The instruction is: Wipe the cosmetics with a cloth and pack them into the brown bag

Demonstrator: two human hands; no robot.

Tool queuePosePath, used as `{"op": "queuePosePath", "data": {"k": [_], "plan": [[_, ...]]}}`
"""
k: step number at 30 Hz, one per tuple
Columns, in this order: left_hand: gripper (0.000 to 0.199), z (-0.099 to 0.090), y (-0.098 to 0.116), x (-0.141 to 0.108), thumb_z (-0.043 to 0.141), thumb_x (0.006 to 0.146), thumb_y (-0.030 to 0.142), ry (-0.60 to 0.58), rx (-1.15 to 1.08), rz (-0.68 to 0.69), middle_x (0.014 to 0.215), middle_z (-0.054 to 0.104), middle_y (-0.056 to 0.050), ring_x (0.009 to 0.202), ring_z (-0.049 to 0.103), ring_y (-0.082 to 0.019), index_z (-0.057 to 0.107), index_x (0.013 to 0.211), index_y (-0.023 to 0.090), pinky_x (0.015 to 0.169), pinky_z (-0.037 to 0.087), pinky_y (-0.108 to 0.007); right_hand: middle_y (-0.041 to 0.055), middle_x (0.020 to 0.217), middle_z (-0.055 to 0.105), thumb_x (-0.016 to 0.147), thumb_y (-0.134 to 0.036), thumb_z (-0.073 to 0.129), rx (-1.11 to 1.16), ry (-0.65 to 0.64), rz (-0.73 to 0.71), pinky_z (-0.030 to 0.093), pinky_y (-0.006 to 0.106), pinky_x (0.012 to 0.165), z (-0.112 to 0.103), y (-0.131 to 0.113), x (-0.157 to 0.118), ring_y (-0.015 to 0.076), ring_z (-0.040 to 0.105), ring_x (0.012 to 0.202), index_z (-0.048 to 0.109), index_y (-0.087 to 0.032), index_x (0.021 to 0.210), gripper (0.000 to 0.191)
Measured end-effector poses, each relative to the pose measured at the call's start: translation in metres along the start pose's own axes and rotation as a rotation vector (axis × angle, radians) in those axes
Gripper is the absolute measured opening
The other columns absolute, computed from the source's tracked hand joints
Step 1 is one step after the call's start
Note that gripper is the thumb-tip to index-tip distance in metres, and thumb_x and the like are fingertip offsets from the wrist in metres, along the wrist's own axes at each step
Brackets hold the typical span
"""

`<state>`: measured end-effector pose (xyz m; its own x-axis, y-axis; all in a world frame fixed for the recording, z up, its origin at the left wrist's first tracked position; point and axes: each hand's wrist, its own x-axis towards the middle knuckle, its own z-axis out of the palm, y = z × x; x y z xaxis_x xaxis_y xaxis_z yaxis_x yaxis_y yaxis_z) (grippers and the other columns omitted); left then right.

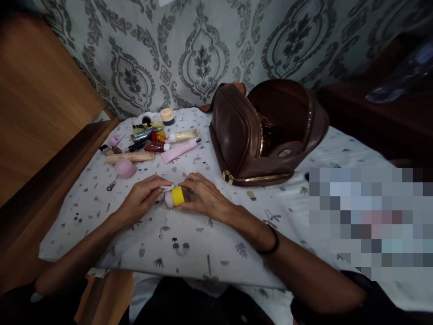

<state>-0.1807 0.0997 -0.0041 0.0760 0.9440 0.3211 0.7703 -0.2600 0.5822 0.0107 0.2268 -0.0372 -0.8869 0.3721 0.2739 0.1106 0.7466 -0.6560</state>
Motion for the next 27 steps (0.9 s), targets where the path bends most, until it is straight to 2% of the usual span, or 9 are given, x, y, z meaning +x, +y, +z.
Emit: {"op": "queuePosePath", "data": {"k": [5,10,14,19,23,27], "plan": [[0.039,-0.001,0.016,-0.003,0.040,0.093,0.004,-0.002,0.131,0.169,0.109,0.064,-0.009,0.102,0.061,-0.019,0.064,0.120,0.020,0.087,0.053,-0.033,0.0069,0.100,0.060,0.074,-0.039,0.082,-0.006,-0.046,-0.023,0.048,0.034,0.081,-0.004,-0.006,0.000,0.0234,0.056,0.097,0.068,-0.019,0.108,0.042],[0.044,0.003,0.025,0.001,0.040,0.093,0.003,-0.037,0.199,0.279,0.111,0.064,-0.009,0.102,0.059,-0.021,0.061,0.126,0.022,0.084,0.054,-0.037,0.0053,0.095,0.058,0.077,-0.031,0.080,0.008,-0.061,-0.048,0.046,0.031,0.077,-0.003,-0.006,-0.001,0.0212,0.055,0.092,0.066,-0.017,0.103,0.033],[0.040,0.002,0.019,0.007,0.040,0.095,0.007,-0.062,0.130,0.228,0.109,0.064,-0.009,0.102,0.060,-0.020,0.064,0.124,0.023,0.086,0.054,-0.035,0.0054,0.094,0.059,0.076,-0.028,0.080,0.022,-0.068,-0.039,0.047,0.033,0.079,-0.002,-0.005,0.000,0.0214,0.055,0.092,0.064,-0.015,0.097,0.030],[0.038,-0.001,0.004,0.002,0.042,0.095,0.007,-0.069,-0.021,0.086,0.102,0.065,-0.005,0.094,0.064,-0.016,0.068,0.119,0.023,0.084,0.052,-0.030,0.0057,0.096,0.059,0.079,-0.044,0.077,0.085,-0.096,-0.058,0.047,0.033,0.079,-0.006,-0.009,0.000,0.0211,0.056,0.092,0.065,-0.017,0.106,0.040],[0.037,0.000,-0.002,-0.011,0.043,0.095,0.008,-0.071,-0.055,0.037,0.104,0.066,-0.006,0.096,0.064,-0.017,0.066,0.120,0.022,0.085,0.052,-0.031,0.0084,0.108,0.059,0.080,-0.050,0.074,0.099,-0.104,-0.041,0.048,0.038,0.087,-0.008,-0.008,-0.001,0.0235,0.056,0.102,0.067,-0.019,0.112,0.045],[0.035,0.000,0.003,-0.019,0.043,0.096,0.009,-0.055,-0.049,0.030,0.105,0.066,-0.007,0.096,0.064,-0.016,0.065,0.120,0.020,0.085,0.052,-0.029,0.0108,0.119,0.056,0.076,-0.049,0.078,0.151,-0.127,-0.038,0.047,0.040,0.094,-0.008,-0.002,-0.001,0.0257,0.055,0.112,0.069,-0.018,0.107,0.045]]}}
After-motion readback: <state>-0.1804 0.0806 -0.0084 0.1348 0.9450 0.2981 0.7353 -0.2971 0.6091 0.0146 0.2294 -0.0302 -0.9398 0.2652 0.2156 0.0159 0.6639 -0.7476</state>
